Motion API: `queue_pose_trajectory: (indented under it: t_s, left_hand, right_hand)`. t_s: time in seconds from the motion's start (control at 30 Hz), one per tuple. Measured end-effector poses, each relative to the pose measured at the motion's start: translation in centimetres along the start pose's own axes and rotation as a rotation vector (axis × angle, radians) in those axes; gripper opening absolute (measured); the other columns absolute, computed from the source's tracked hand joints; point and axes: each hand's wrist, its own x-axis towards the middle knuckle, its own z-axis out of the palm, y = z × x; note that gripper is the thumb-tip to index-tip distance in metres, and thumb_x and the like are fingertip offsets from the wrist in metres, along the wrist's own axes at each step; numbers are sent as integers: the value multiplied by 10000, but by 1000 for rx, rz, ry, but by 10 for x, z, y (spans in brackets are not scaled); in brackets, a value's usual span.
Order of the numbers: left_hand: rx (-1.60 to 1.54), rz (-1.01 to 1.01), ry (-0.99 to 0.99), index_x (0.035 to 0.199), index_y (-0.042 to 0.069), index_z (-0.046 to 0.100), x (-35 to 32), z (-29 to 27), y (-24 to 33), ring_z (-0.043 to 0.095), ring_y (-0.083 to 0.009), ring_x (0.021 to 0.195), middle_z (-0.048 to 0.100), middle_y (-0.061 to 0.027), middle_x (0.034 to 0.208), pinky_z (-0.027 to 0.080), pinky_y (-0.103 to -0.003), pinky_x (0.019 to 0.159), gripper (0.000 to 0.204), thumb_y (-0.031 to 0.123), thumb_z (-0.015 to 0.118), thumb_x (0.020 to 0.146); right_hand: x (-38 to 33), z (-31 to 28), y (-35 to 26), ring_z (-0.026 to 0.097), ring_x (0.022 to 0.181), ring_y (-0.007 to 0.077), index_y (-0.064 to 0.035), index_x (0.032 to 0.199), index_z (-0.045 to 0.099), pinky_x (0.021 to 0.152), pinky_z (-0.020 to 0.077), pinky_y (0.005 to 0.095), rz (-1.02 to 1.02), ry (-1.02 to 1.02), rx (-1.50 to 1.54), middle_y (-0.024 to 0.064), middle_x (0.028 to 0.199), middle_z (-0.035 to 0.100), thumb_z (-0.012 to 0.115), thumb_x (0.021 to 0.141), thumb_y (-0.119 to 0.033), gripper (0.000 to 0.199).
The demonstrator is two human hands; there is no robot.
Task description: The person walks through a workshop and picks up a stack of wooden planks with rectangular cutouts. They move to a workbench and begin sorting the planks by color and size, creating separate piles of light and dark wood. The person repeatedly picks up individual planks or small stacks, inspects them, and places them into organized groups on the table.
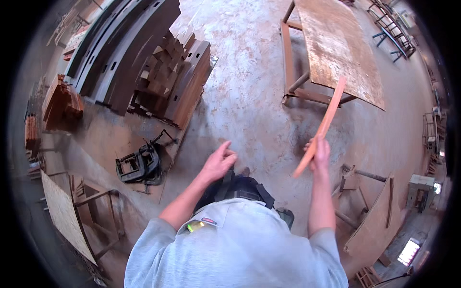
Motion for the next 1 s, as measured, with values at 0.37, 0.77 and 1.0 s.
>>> queue_pose_trajectory:
  t_s: [0.37, 0.77, 1.0]
  left_hand:
    - [-195, -417, 395, 1433, 27, 317, 101, -72, -53, 614, -145, 762, 621, -119, 1041, 507, -273, 623, 576, 245, 544, 950]
    - [-396, -786, 793, 1181, 73, 497, 61, 1, -79, 609, -160, 709, 583, -59, 905, 508, -288, 601, 317, 306, 498, 967]
    - [-485, -791, 964, 1128, 39, 520, 88, 26, -38, 592, -155, 643, 579, -52, 866, 491, -263, 526, 312, 297, 533, 954]
  right_hand:
    - [297, -23, -78, 539, 717, 168, 33, 970, 594, 623, 458, 337, -139, 219, -610, 88, 802, 573, 583, 914, -440, 477]
    - [529, -48, -133, 589, 991, 450, 49, 1039, 636, 859, 467, 514, -284, 358, -1521, 304, 1029, 617, 586, 836, -549, 634]
    - [555, -67, -124, 619, 921, 434, 62, 928, 647, 818, 486, 509, -287, 322, -1599, 288, 948, 642, 610, 812, -558, 632]
